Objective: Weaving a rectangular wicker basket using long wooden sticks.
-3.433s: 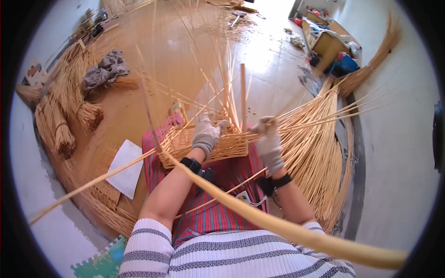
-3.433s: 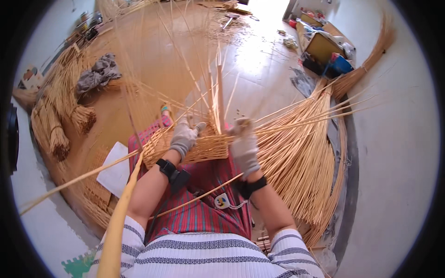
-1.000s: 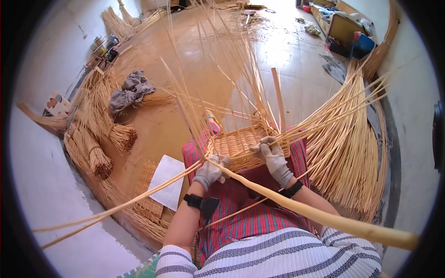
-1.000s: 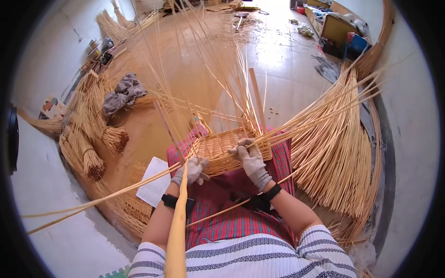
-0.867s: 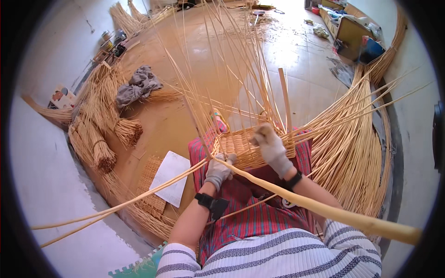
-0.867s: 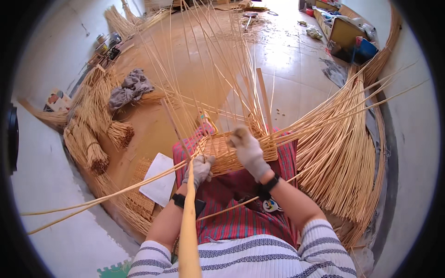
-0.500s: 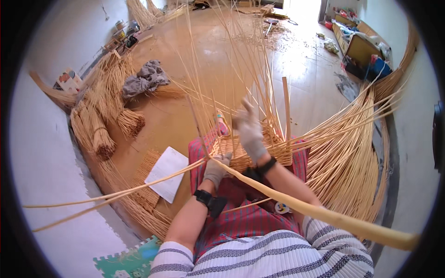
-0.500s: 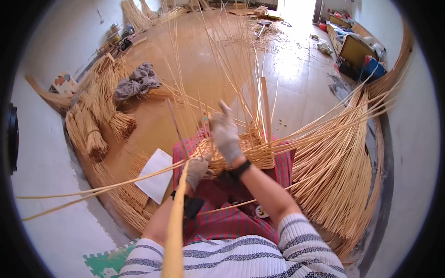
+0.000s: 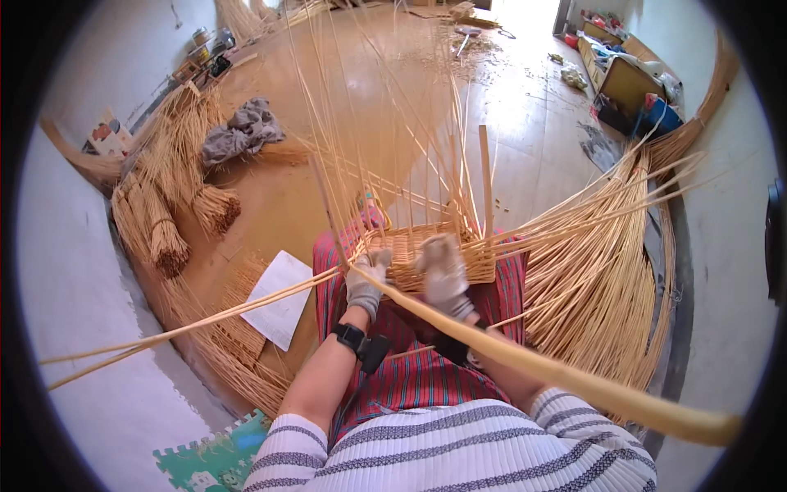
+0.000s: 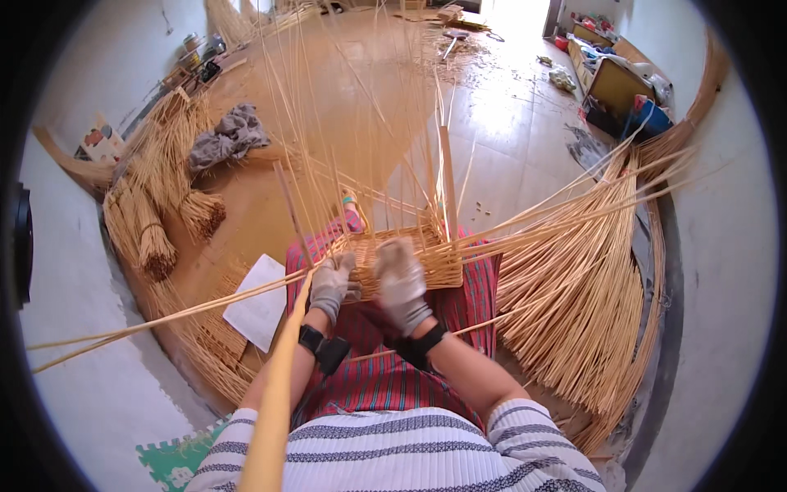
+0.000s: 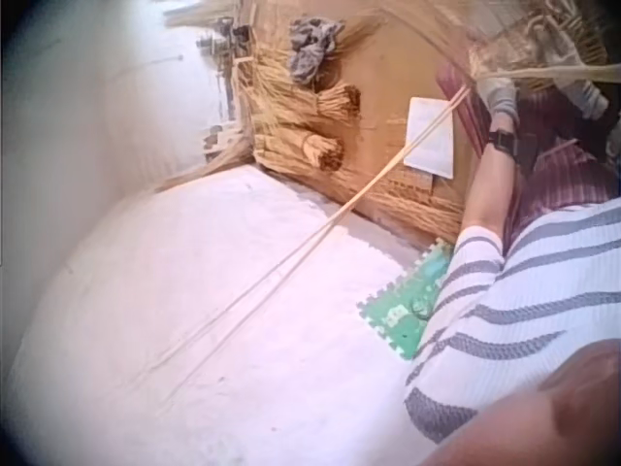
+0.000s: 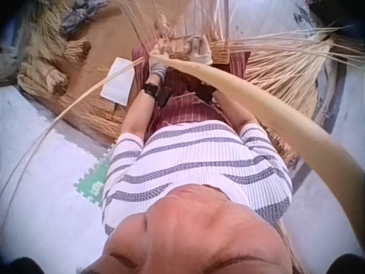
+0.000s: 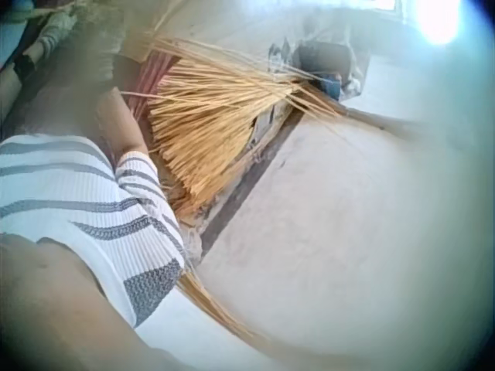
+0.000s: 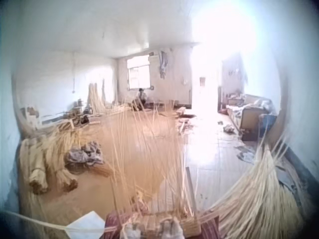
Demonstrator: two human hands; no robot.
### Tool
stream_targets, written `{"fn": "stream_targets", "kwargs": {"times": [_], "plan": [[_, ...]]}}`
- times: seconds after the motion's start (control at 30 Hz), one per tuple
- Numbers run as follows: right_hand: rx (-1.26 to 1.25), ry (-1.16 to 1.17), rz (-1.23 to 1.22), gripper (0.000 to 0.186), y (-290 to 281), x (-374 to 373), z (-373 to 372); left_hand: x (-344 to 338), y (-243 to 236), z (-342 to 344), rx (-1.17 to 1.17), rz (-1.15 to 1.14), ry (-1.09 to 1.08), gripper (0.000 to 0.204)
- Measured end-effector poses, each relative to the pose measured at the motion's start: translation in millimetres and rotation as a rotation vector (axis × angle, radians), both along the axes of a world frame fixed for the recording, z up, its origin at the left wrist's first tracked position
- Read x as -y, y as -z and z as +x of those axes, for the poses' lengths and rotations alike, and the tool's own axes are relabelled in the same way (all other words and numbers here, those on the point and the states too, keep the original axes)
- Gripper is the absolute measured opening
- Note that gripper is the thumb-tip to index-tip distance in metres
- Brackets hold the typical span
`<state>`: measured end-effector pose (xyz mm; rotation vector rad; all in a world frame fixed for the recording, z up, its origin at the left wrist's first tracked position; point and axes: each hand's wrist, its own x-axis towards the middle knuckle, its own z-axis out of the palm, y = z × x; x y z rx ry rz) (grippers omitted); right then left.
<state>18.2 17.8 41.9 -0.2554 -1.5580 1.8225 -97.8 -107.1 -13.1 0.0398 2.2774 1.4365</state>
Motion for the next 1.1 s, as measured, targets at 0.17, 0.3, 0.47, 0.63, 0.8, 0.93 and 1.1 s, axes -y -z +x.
{"fn": "stream_targets", "kwargs": {"times": [0.17,0.3,0.47,0.63,0.8,0.93,1.1], "plan": [[0.174,0.347,-0.264,0.012,-9,-70,43,-17,-58,35,-0.794,0.028,0.209,0.043],[0.118,0.213,-0.068,0.023,-7,-75,43,-48,-57,5,0.372,0.065,0.533,0.046],[0.315,0.246,0.979,0.058,-61,-79,-72,-65,-38,21,0.228,0.034,0.333,0.046],[0.061,0.230,0.922,0.044,-30,-112,-60,-61,-63,15,0.270,-0.031,0.354,0.046],[0.118,0.241,-0.006,0.017,-4,-103,44,-55,-49,11,0.240,0.206,0.393,0.042],[0.243,0.293,0.221,0.015,-37,-73,43,-76,-55,-11,-0.482,0.129,0.222,0.049],[0.185,0.115,-0.230,0.019,-45,-82,66,-78,-103,14,-0.299,-0.244,0.222,0.071]]}}
